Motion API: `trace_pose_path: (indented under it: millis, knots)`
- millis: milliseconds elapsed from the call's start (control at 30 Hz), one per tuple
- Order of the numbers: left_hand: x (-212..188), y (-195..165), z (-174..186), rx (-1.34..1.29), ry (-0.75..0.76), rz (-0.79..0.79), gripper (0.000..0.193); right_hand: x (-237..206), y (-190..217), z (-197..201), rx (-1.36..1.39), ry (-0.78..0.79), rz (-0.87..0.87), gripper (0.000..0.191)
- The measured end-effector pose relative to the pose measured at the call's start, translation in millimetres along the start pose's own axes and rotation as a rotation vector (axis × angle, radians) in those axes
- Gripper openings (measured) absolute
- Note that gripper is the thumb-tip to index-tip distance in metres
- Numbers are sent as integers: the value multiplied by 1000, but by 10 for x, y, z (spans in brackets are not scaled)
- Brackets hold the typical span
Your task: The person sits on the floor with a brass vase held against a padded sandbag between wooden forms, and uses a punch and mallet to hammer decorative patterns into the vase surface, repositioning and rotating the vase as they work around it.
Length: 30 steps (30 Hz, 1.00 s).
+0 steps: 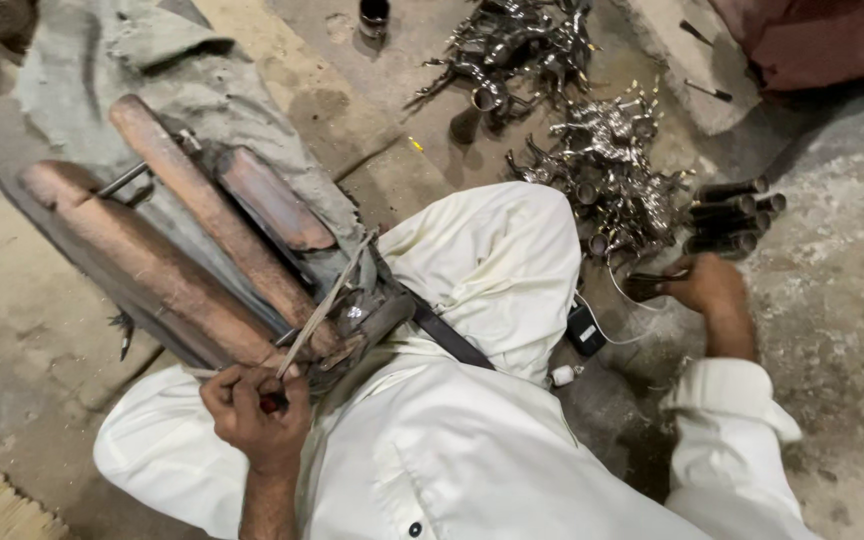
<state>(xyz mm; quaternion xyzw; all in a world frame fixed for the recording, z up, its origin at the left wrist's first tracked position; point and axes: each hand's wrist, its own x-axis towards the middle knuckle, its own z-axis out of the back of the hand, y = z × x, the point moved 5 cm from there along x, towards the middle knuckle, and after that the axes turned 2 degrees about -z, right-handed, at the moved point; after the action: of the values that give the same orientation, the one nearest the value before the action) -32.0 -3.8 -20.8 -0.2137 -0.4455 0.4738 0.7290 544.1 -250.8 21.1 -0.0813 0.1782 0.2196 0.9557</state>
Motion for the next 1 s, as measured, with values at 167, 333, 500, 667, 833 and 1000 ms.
trace_pose_path:
  millis: [167, 333, 500, 667, 833, 1000]
  knots:
    - [-13, 26, -4, 27, 13, 28, 21, -18, 196, -386, 29, 59, -43, 42]
    - [-57, 70, 16, 31, 5, -2, 23, -82, 378, -530, 12, -31, 59, 48]
    - [-136, 177, 7, 25, -27, -12, 27, 4, 116, -415, 260, -105, -38, 50]
    - [-238, 287, 37, 109, 9, 56, 28, 205, -451, 117, 167, -475, -136, 59]
    - [-319, 312, 36, 101, -46, 16, 30, 516, -667, 212, -106, -156, -297, 95]
    - [-385, 302, 27, 157, -63, -4, 30, 512, -571, 63, -231, -124, -400, 94]
